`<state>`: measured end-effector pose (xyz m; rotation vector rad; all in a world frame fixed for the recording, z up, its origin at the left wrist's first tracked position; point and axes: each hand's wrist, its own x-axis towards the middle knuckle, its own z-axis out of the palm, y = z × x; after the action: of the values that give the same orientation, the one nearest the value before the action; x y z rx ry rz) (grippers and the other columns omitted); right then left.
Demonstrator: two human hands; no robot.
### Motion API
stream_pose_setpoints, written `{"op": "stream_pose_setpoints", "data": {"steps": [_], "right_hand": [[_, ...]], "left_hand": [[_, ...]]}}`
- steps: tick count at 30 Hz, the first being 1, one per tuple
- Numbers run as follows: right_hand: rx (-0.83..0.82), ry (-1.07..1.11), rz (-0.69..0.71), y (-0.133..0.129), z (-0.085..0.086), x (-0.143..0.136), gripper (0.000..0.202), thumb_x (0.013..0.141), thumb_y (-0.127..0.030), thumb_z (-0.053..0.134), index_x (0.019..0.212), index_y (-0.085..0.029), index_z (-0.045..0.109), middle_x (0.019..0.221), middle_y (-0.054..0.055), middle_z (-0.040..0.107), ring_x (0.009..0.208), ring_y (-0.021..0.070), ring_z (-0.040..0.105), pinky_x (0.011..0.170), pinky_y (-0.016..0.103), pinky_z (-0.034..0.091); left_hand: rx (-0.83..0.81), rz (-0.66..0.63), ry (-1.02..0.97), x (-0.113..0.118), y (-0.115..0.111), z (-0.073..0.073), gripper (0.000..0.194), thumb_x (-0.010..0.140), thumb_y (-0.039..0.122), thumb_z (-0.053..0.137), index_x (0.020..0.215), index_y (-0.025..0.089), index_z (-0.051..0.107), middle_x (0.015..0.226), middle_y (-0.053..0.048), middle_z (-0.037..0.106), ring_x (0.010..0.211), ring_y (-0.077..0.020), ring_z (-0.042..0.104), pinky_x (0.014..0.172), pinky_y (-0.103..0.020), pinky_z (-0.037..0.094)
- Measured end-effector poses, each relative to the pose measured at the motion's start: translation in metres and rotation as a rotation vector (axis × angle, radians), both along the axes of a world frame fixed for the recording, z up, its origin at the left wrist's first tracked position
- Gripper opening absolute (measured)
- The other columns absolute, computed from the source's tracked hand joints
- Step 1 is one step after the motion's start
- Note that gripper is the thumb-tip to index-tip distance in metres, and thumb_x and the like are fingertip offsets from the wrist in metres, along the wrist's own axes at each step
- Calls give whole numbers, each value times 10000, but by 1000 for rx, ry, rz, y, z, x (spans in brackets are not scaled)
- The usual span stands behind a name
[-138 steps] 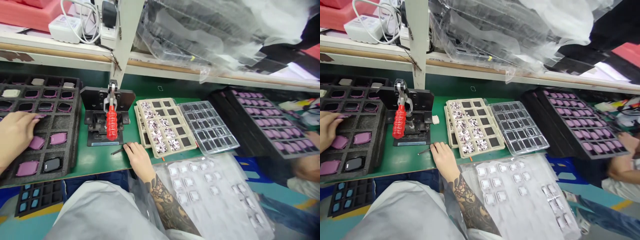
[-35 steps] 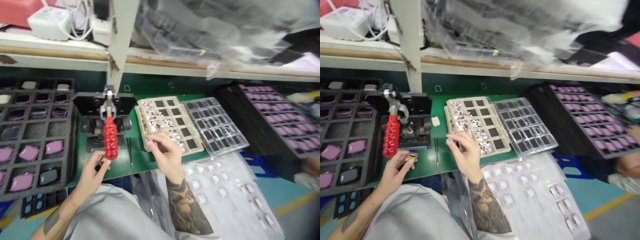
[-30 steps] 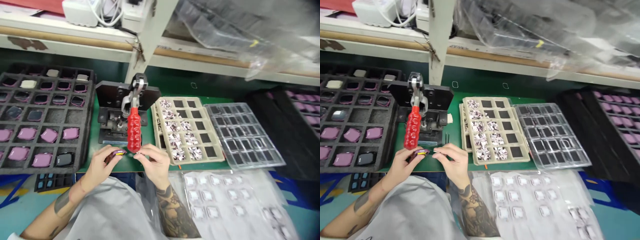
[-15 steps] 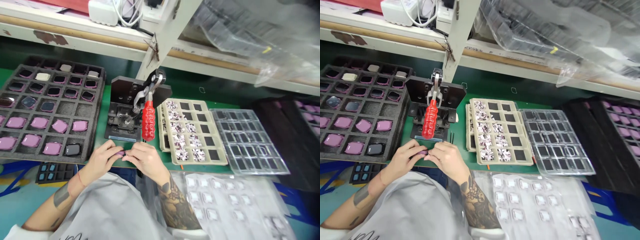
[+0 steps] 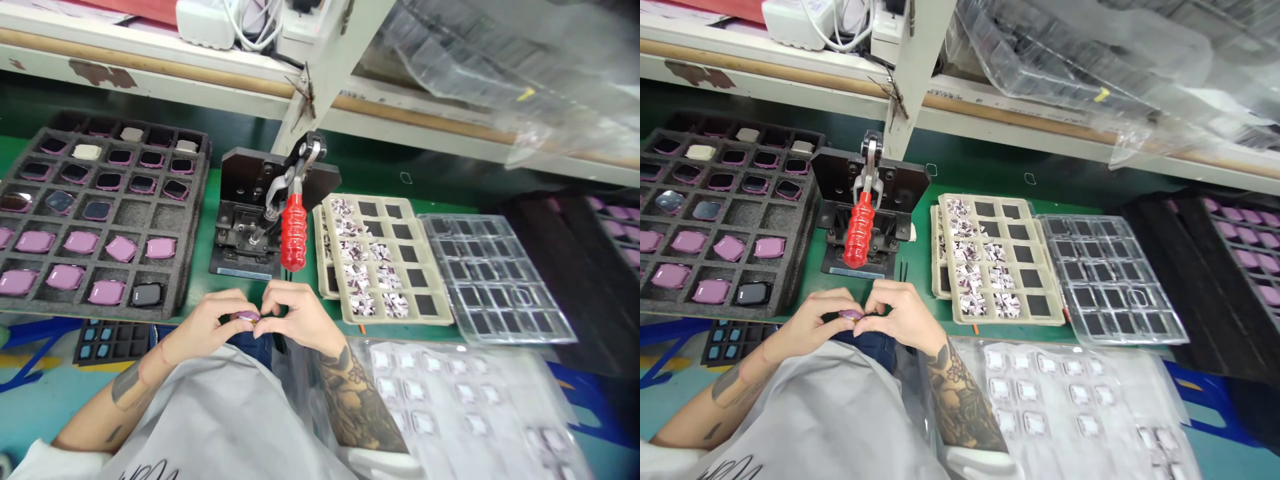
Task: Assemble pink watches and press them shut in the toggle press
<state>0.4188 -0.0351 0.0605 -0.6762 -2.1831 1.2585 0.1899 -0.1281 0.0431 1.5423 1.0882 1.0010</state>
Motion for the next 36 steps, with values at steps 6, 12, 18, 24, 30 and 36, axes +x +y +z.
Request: {"op": "stream_pose_setpoints", "data": {"steps": [6, 12, 18, 24, 30, 36], "right_hand": [[524, -20, -195, -26, -11, -7, 451, 1014, -458, 831, 1383, -224, 721, 1126, 118, 810, 998, 262, 765, 875, 427, 627], [815, -209, -325, -57, -20, -10, 560, 1064, -278, 753, 1588, -176, 583, 1045, 129, 817, 857, 270, 742, 688, 421, 562], [699, -150, -416, -72, -10, 20, 678, 1053, -266, 765, 1674, -206, 499, 1151, 130, 814, 998, 277, 777, 828, 432, 638], [434, -133, -1080, -120, -19, 104, 441, 1056, -288, 754, 1488, -258, 676, 1201, 119, 788, 1071, 255, 767, 919, 433, 660], [280, -531, -1351, -190, -42, 217, 220, 1082, -326, 639, 1202, -204, 778, 1010, 69, 809, 922, 201, 761, 859, 350, 638], [103, -826, -1596, -191, -52, 334, 393, 1035, -182, 550, 1384, -111, 714, 1275, 185, 796, 1142, 285, 687, 1102, 453, 540]], "left_hand": [[-169, 262, -254, 15, 3, -10, 269, 1034, 425, 785, 971, 170, 842, 896, -61, 750, 817, -186, 684, 742, -284, 553], [-185, 327, -227, 26, 2, -12, 341, 1022, 443, 785, 830, 164, 753, 776, -10, 665, 718, -142, 590, 666, -246, 489], [-12, 127, -120, 41, 5, -2, 133, 1075, 278, 726, 1006, 205, 813, 941, -43, 747, 864, -171, 694, 791, -271, 561], [109, -100, -138, 74, 4, -8, 223, 1058, 179, 727, 1247, 268, 805, 1249, -102, 774, 1174, -241, 765, 1040, -354, 619], [-73, -195, 14, 87, -1, -30, 312, 1000, 381, 799, 1283, 253, 772, 1218, -92, 800, 1100, -259, 821, 943, -302, 703], [-55, -269, 228, 74, 5, -20, 400, 838, 597, 875, 1145, 341, 884, 1227, -55, 853, 966, -326, 852, 483, -253, 645]]}}
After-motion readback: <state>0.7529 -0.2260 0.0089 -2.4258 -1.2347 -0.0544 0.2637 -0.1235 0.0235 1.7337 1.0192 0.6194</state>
